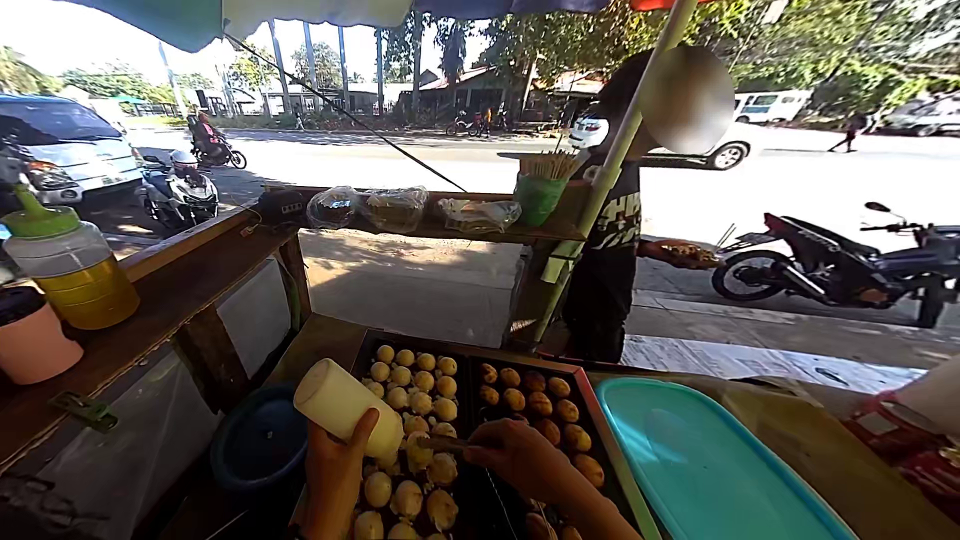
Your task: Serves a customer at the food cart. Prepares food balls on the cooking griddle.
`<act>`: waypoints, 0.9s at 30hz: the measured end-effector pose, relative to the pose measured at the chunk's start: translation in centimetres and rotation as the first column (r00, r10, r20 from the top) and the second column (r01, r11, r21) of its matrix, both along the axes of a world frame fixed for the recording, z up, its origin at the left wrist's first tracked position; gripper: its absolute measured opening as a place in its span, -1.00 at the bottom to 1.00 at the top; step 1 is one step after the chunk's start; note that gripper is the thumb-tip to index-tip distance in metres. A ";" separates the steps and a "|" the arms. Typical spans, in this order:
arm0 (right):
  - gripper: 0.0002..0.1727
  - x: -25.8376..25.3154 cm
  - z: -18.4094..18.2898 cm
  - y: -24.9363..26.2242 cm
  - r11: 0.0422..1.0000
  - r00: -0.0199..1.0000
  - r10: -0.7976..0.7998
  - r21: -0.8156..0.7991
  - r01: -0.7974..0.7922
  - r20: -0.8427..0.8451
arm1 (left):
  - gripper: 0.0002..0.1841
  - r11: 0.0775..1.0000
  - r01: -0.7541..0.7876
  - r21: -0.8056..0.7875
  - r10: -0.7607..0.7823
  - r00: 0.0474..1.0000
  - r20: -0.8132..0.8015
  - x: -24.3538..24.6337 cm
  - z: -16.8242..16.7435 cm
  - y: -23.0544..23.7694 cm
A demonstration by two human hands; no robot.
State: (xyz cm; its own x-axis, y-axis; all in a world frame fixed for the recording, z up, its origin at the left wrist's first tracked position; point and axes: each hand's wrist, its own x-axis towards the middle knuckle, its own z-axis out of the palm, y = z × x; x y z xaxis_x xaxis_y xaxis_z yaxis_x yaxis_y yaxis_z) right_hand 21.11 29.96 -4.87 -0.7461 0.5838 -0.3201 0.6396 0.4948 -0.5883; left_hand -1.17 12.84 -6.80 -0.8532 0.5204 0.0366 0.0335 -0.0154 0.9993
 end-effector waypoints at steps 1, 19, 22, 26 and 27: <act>-0.46 -0.2 -0.3 -0.3 1.000 1.000 -0.001 0.005 0.001 0.009 | -0.07 1.000 -0.006 0.008 0.006 1.000 0.020 -0.1 0.0 0.0; -0.37 4.9 2.3 -1.4 0.997 0.989 -0.037 0.078 0.026 0.146 | 0.13 0.981 0.177 -0.077 -0.180 0.983 -0.038 4.0 -0.8 2.4; -0.37 4.3 1.6 -1.7 0.999 0.988 -0.036 0.034 0.031 0.150 | 0.12 0.981 0.179 -0.076 -0.181 0.983 -0.017 4.0 -1.0 2.3; -0.42 3.9 0.7 -1.9 0.999 0.996 -0.042 -0.008 0.043 0.084 | 0.10 0.985 0.152 -0.076 -0.153 0.988 -0.009 3.8 -0.6 2.1; -0.44 4.1 0.6 -1.8 0.998 0.996 -0.068 -0.002 0.068 0.066 | 0.09 0.986 0.145 -0.083 -0.146 0.989 -0.011 3.7 -0.5 2.0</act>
State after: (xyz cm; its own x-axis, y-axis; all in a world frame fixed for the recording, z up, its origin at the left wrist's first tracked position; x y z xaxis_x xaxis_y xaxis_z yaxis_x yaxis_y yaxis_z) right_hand 25.17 28.19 -4.32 -0.6819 0.6313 -0.3694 0.7091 0.4465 -0.5458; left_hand 2.49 14.85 -7.27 -0.7679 0.6406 0.0027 0.0539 0.0605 0.9967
